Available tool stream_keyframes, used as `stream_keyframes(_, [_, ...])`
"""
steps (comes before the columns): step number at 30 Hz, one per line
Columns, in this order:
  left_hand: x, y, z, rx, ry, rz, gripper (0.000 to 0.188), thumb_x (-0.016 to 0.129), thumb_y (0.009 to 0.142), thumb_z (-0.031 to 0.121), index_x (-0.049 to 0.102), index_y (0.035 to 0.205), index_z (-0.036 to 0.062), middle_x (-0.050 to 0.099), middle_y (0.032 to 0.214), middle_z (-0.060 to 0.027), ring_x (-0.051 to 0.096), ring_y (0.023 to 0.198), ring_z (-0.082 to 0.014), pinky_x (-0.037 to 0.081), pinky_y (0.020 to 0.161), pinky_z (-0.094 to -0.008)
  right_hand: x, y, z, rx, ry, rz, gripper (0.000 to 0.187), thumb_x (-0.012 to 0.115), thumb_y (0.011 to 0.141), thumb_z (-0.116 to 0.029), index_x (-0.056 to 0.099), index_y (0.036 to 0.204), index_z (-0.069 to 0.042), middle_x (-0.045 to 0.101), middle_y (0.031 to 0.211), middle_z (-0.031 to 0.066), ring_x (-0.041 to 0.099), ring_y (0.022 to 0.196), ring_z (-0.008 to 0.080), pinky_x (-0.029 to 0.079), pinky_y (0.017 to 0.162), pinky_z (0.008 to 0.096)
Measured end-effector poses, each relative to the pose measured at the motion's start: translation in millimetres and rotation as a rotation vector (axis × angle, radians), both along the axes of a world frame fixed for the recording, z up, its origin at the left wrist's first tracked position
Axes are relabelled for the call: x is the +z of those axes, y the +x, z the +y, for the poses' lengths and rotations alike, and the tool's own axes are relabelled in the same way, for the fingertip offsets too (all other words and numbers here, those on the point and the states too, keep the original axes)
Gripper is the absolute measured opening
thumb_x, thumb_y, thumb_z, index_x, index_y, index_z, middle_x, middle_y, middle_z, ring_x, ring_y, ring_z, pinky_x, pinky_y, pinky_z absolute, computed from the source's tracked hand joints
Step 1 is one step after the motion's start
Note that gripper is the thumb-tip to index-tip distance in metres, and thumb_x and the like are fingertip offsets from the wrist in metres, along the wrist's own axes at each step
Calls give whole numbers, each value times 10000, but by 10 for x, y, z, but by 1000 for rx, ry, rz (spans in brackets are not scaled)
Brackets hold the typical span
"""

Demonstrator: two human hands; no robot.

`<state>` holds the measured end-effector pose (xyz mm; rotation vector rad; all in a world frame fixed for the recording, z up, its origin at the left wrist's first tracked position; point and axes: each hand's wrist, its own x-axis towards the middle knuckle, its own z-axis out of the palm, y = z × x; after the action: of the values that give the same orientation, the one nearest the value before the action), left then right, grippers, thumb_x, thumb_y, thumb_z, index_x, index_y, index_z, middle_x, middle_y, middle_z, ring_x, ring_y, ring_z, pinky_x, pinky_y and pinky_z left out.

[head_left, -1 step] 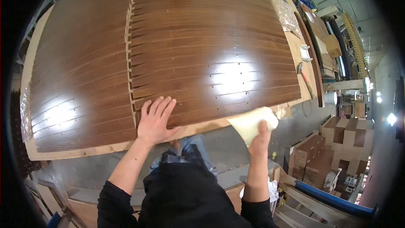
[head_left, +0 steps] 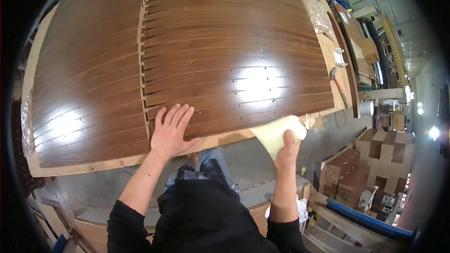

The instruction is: Two people apply filler from plastic bags into pre-drilled holes on a large wooden panel and smooth the surface by hand.

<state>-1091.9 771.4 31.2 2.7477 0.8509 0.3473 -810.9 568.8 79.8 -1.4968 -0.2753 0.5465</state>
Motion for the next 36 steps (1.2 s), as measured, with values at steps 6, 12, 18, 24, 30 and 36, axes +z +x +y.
stream_keyframes(6, [1, 0, -31, 47, -30, 18, 1029, 842, 727, 554, 409, 1546, 107, 440, 1561, -126, 348, 1507, -292, 184, 1272, -556, 109, -57, 328, 45, -229, -180, 398, 784, 907, -172, 666, 1219, 43, 705, 1136, 67, 648, 1035, 153, 510, 928, 325])
stream_keyframes(12, [-4, -5, -28, 66, -36, 19, 1041, 856, 706, 559, 415, 1547, 132, 442, 1563, -101, 356, 1498, -282, 196, 1270, -554, 54, -13, 495, 123, -309, -197, 417, 789, 928, -210, 664, 1237, 41, 705, 1134, 64, 649, 1024, 157, 510, 919, 327])
stream_keyframes(18, [13, 5, -16, 70, -26, 3, 1026, 865, 695, 553, 443, 1532, 134, 458, 1553, -99, 372, 1488, -283, 206, 1268, -552, 35, -18, 583, 119, -270, -208, 322, 827, 873, -143, 722, 1121, 35, 740, 1036, 56, 678, 931, 132, 538, 844, 308])
stream_keyframes(24, [11, 0, -9, 55, -35, 11, 1035, 868, 700, 540, 428, 1537, 117, 457, 1552, -119, 370, 1491, -304, 197, 1274, -545, 1, -13, 619, 141, -283, -207, 333, 832, 868, -146, 729, 1126, 37, 750, 1036, 59, 686, 921, 131, 543, 829, 307])
stream_keyframes(30, [16, 14, -3, 52, -36, 15, 1041, 869, 700, 540, 422, 1540, 118, 452, 1555, -120, 369, 1491, -305, 194, 1277, -543, -27, -2, 613, 146, -335, -243, 358, 848, 852, -165, 735, 1126, 35, 764, 1035, 72, 701, 931, 142, 551, 840, 321])
stream_keyframes(36, [25, 1, 12, 59, -41, 37, 1029, 866, 707, 545, 430, 1534, 118, 442, 1566, -118, 364, 1495, -303, 191, 1279, -542, 107, 0, 617, 85, -337, -250, 394, 826, 878, -188, 701, 1173, 40, 745, 1084, 83, 686, 988, 151, 536, 878, 322])
